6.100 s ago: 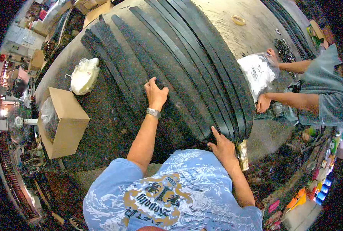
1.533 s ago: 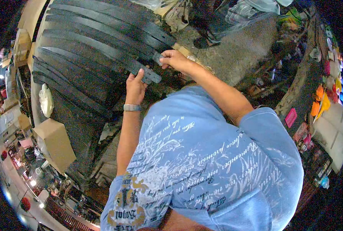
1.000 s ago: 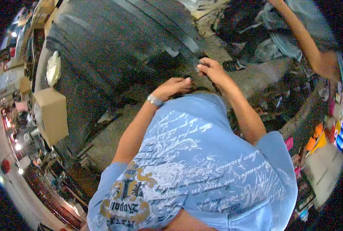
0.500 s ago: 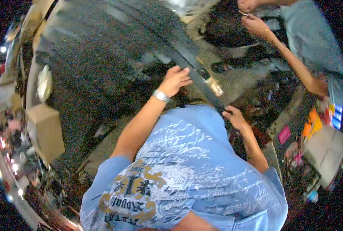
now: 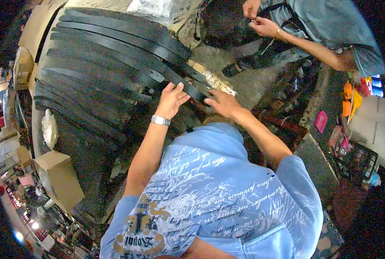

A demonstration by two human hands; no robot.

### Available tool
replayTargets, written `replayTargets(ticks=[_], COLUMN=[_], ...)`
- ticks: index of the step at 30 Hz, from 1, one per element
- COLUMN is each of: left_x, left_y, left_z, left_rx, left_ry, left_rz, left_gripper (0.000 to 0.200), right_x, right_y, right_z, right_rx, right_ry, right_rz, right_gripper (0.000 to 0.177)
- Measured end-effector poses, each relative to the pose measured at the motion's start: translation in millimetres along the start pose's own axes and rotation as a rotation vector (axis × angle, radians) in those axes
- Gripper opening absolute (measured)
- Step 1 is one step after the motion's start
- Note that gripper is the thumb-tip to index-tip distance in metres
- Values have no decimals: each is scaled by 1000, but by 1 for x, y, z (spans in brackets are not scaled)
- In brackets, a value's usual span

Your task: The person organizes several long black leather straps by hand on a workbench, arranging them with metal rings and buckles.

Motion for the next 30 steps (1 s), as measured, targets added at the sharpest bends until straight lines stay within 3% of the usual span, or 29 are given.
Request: replayTargets(ticks=[1, 5, 9, 11, 15, 18, 19, 21, 23, 30], left_x=[2, -1, 33, 32, 30, 23, 21, 21, 23, 27], left_y=[-1, 10, -7, 2, 9, 16, 18, 17, 16, 12], left_z=[1, 0, 7, 8, 8, 5, 3, 2, 1, 1], left_rx=[-3, 53, 124, 122, 114, 123, 116, 104, 81, 65], left_ry=[-18, -5, -7, -41, -102, -165, -174, -159, -157, -146], left_rz=[-6, 7, 66, 70, 68, 24, 19, -1, 10, 1], left_gripper=[16, 14, 11, 14, 19, 28, 29, 26, 24, 30], right_x=[7, 2, -15, -25, -28, -27, -27, -46, -41, -52], right_y=[15, 37, 0, -27, -91, -140, -154, -176, -199, -199], right_z=[-17, -56, -21, 5, 72, 123, 133, 136, 171, 164], right_rx=[-103, -11, 95, 15, 197, 348, 386, 581, 541, 608], right_ry=[91, 103, 179, 169, 147, 26, -68, -113, -189, -200], right_rz=[29, -70, -109, -3, -35, -168, -123, -292, -137, -187], right_gripper=[50, 40, 34, 30, 35, 40, 44, 51, 58, 56])
Point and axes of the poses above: each hand's wrist, its own y-axis towards the middle knuckle, its own x-axis out of the palm, z = x × y, the point moved 4 cm from there along y, towards the middle knuckle, and after that the axes turned 6 degrees about z, right-handed, at the moved point
